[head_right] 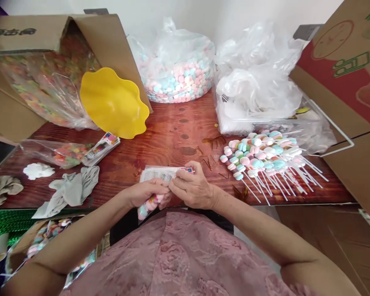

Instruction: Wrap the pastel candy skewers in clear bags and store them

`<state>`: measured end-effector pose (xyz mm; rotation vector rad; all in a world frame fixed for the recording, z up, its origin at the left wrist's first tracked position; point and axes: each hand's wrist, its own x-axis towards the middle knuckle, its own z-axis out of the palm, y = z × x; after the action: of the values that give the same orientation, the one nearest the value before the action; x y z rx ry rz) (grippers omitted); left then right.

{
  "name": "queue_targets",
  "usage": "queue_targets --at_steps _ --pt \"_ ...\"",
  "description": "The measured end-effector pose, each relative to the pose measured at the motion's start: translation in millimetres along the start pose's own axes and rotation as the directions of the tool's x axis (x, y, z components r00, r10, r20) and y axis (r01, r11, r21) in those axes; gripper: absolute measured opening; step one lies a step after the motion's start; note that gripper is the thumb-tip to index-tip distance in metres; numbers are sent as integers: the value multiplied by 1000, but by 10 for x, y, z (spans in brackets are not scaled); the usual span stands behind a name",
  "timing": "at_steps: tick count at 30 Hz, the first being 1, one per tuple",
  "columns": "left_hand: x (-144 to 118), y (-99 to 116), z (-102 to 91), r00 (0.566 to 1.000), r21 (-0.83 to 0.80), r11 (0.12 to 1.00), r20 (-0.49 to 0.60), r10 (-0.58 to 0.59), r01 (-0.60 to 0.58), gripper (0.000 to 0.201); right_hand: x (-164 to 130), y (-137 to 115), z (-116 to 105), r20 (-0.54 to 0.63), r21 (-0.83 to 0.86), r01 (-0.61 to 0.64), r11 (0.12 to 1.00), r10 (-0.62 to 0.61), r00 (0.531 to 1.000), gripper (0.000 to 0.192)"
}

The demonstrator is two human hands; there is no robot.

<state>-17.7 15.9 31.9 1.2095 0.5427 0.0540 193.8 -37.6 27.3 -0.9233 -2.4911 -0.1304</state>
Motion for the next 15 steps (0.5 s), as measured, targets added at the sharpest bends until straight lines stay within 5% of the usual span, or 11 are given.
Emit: queue_targets --at_steps 2,4,6,8,10,12,15 --pt "-23 -25 75 992 356 934 -105 71 -29 30 -26 -77 78 98 53 -152 987 146 984 24" --pt "-30 -25 158 943 738 675 -220 250 -7 22 -2 -122 124 216 119 -348 930 317 923 23" --pt "-17 -28 216 880 917 390 -250 405 81 23 34 -92 126 307 187 -467 864 400 863 25" --pt "11 -51 221 835 949 284 -265 483 138 27 45 44 82 334 230 -507 831 421 843 28" --pt "34 -92 171 768 914 384 -337 545 130 28 14 281 1 281 217 -532 819 469 837 26" --pt "37 -129 94 698 793 608 -461 549 46 26 -49 561 -92 157 103 -589 802 571 806 23" --pt "15 -139 14 688 356 924 -636 349 -140 25 -138 889 -165 157 -249 -643 724 685 711 26"
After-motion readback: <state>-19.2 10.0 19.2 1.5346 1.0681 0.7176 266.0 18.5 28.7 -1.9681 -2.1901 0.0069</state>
